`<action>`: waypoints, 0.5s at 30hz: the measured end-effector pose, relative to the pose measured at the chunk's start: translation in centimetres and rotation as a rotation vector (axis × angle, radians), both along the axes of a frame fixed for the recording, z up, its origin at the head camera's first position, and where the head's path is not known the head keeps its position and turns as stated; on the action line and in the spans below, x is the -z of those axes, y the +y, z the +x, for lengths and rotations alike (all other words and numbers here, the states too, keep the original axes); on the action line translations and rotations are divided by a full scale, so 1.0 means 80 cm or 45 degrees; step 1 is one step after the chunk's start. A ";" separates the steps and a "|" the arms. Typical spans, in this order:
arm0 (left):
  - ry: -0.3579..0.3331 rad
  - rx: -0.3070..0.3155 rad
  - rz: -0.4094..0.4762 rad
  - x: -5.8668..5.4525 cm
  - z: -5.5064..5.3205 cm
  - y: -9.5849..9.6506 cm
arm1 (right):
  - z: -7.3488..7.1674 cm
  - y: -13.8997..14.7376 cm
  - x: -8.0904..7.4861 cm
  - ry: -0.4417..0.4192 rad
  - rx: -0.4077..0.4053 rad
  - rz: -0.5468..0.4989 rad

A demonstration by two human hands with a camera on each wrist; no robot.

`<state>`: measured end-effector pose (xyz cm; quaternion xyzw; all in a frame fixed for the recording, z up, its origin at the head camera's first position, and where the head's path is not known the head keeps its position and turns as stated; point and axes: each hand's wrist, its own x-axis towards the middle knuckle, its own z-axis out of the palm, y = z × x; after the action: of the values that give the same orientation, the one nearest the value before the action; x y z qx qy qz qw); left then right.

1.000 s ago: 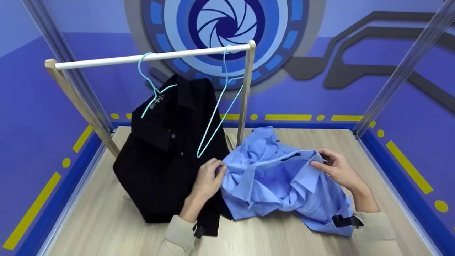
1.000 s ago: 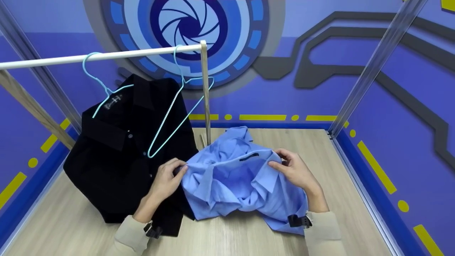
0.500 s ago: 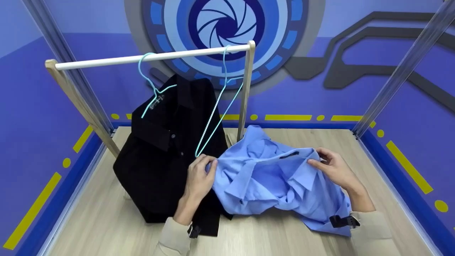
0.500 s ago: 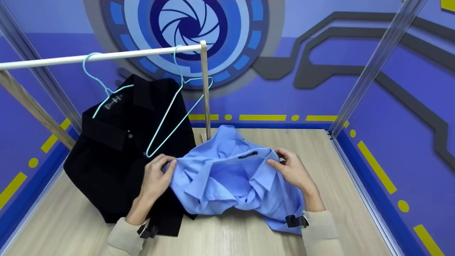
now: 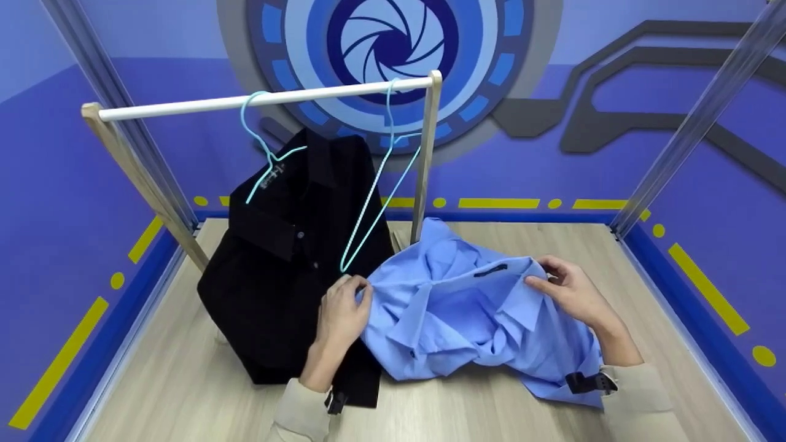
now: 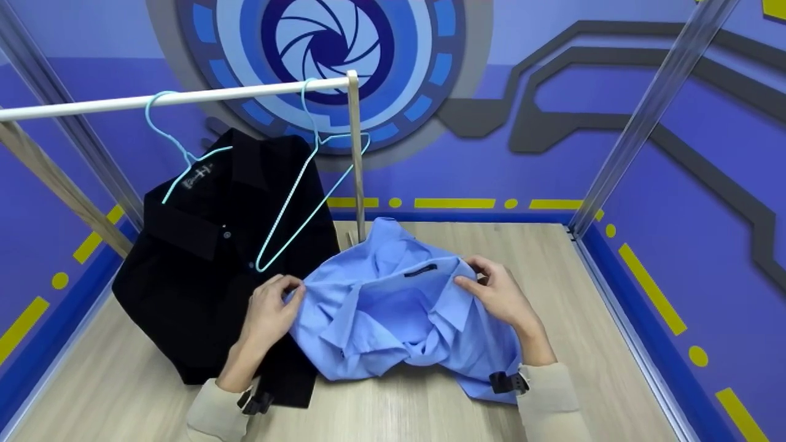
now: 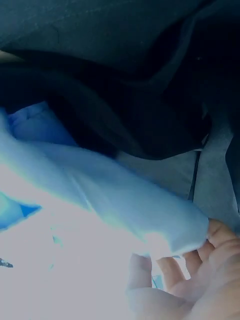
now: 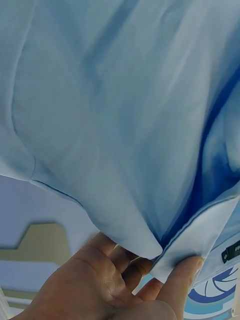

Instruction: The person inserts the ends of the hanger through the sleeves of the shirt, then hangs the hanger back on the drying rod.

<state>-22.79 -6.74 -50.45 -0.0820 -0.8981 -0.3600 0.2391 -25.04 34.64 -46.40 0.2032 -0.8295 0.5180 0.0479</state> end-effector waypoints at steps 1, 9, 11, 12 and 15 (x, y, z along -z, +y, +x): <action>-0.018 0.011 -0.014 0.001 0.000 0.000 | 0.001 -0.001 0.000 0.002 -0.005 0.002; 0.039 0.167 -0.086 0.004 0.000 0.010 | 0.005 -0.011 -0.005 0.027 -0.045 0.041; 0.046 0.234 -0.099 0.003 -0.002 0.014 | 0.006 -0.013 -0.006 0.046 -0.050 0.055; 0.045 0.266 -0.110 0.003 -0.002 0.016 | 0.006 -0.014 -0.007 0.055 -0.054 0.059; 0.035 0.356 -0.165 0.001 -0.004 0.021 | 0.007 -0.016 -0.008 0.083 -0.075 0.068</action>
<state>-23.15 -5.05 -50.52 -0.2265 -0.8959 -0.3297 0.1931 -24.45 33.38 -45.73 0.2455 -0.8347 0.4899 0.0542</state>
